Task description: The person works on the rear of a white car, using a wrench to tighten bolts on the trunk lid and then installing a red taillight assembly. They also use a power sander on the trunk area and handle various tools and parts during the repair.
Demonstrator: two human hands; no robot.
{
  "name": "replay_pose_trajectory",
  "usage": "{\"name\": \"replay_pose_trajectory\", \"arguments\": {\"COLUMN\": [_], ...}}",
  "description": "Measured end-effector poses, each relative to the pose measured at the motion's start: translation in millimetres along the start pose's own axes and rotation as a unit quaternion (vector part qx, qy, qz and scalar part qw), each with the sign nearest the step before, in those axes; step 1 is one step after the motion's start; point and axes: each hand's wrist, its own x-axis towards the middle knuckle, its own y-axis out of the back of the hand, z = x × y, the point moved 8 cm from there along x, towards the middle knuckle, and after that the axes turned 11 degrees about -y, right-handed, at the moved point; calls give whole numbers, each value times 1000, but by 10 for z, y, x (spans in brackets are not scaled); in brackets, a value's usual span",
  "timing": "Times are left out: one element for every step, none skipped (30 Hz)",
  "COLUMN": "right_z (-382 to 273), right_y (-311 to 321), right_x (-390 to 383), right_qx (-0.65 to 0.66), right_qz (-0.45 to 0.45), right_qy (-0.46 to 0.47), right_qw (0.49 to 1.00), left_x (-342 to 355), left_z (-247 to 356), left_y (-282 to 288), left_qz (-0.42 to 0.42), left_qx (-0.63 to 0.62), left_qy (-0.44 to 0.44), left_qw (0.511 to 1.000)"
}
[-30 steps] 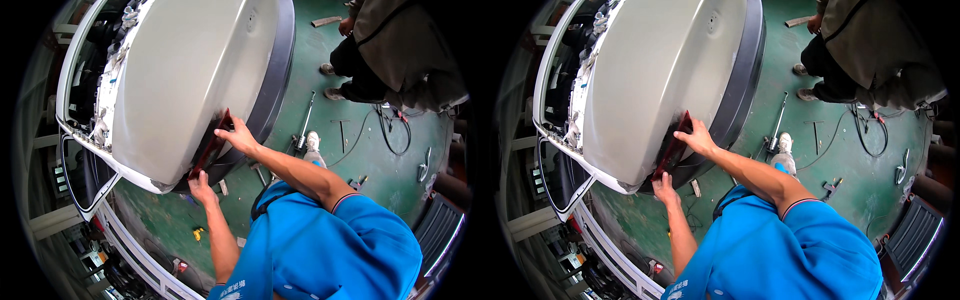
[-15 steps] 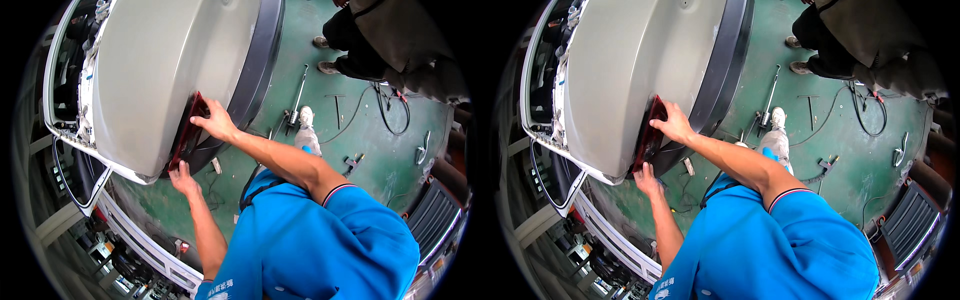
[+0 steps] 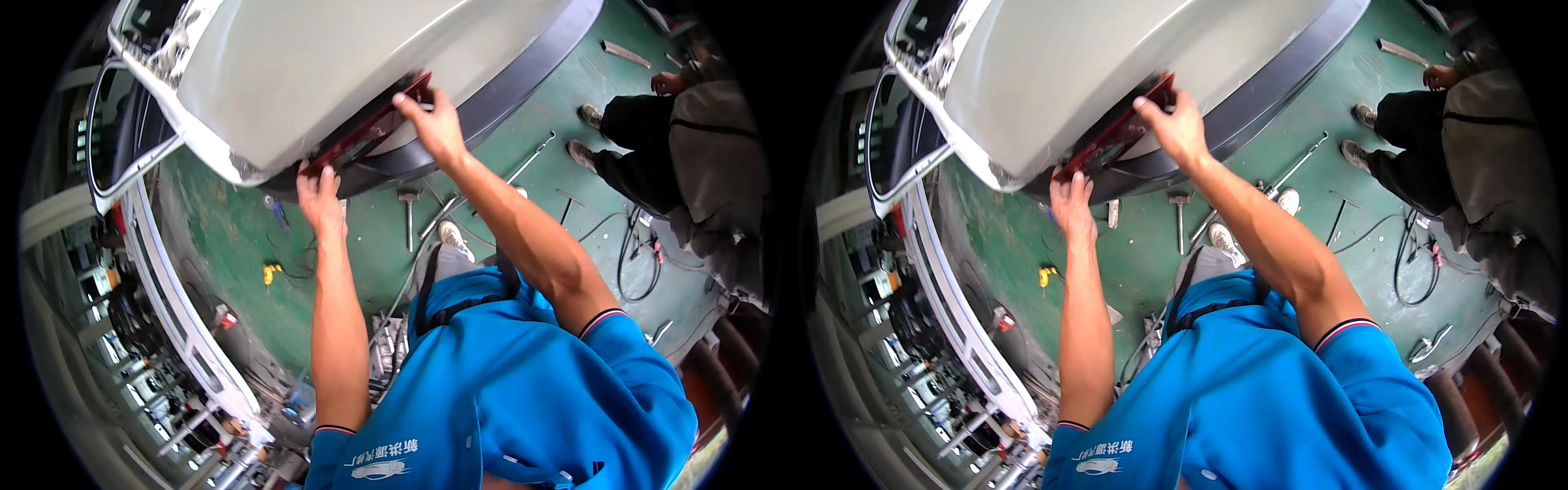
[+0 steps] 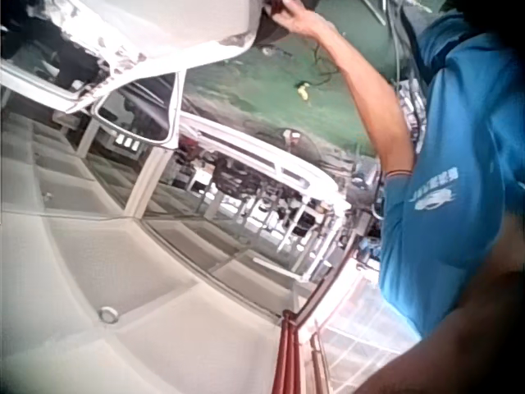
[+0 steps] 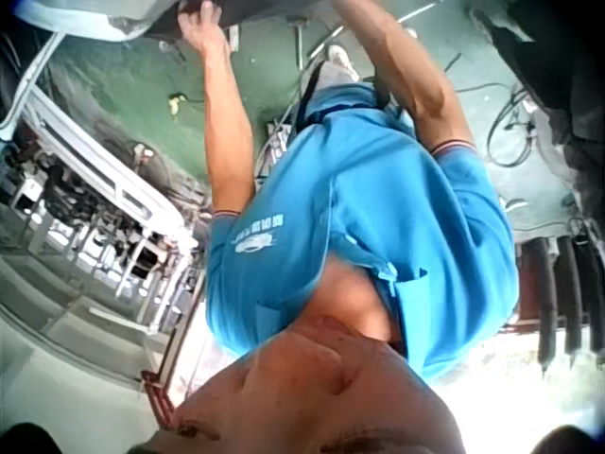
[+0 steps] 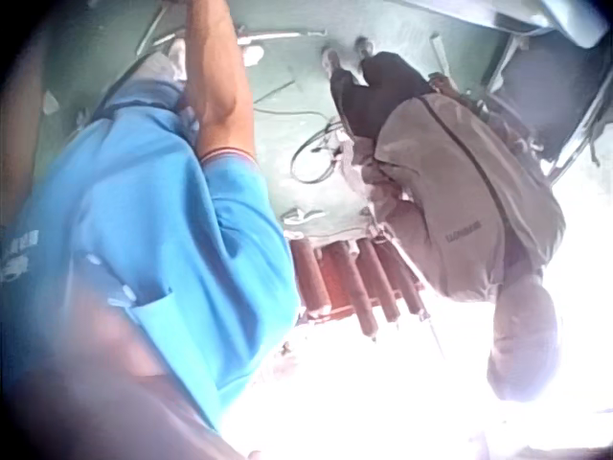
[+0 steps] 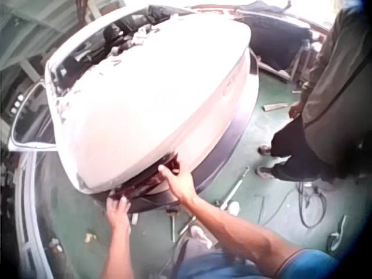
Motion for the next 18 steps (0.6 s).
{"name": "replay_pose_trajectory", "arguments": {"right_z": [15, 19, 11, 57, 98, 117, 101, 93, 88, 96, 66, 61, 33, -10, 2, 18, 30, 52], "right_y": [-21, -49, -80, -89, -100, -98, -108, -122, -125, -136, -138, -151, -178, -200, -194, -186, -172, -175], "right_x": [36, 25, 18, 56, 95, 137, 153, 156, 156, 219, 178, 159, 136, 94, 62, 77, 96, 118], "right_qx": [20, 4, -10, 5, 22, 30, 37, 51, 64, 56, 50, 68, 87, 96, 103, 101, 100, 97], "right_qz": [1, -3, -5, -6, -9, -5, -2, -10, -18, -55, -40, -55, -73, -75, -58, -55, -52, -54], "right_qy": [0, -16, -33, -43, -41, -29, -17, -15, -14, -12, -14, -21, -24, -21, -29, -29, -30, -32], "right_qw": [1000, 1000, 999, 999, 999, 999, 999, 999, 998, 997, 998, 996, 993, 992, 993, 993, 993, 993], "left_x": [-1, -1, 7, 17, 36, 77, 101, 91, 94, 93, 71, 43, 21, 34, 2, -9, -14, -5], "left_z": [-35, -88, -128, -192, -280, -303, -344, -330, -294, -259, -201, -98, -26, -17, -33, 13, 49, 53], "left_y": [16, 45, 67, 39, 35, 23, 12, -12, -38, -61, -52, -69, -67, -43, -13, -28, -43, -38], "left_qz": [5, 4, 2, 5, -12, -22, -31, -15, -19, -21, -23, -18, -11, 5, 12, 15, 19, 28], "left_qx": [-3, -3, -2, -12, -9, -9, -8, 0, 0, 33, 68, 94, 119, 103, 120, 138, 156, 186], "left_qy": [9, 8, 6, 16, 25, -9, -41, -45, -84, -96, -106, -101, -101, -120, -119, -121, -122, -116], "left_qw": [1000, 1000, 1000, 1000, 1000, 1000, 999, 999, 996, 995, 992, 990, 988, 987, 985, 983, 980, 975]}}
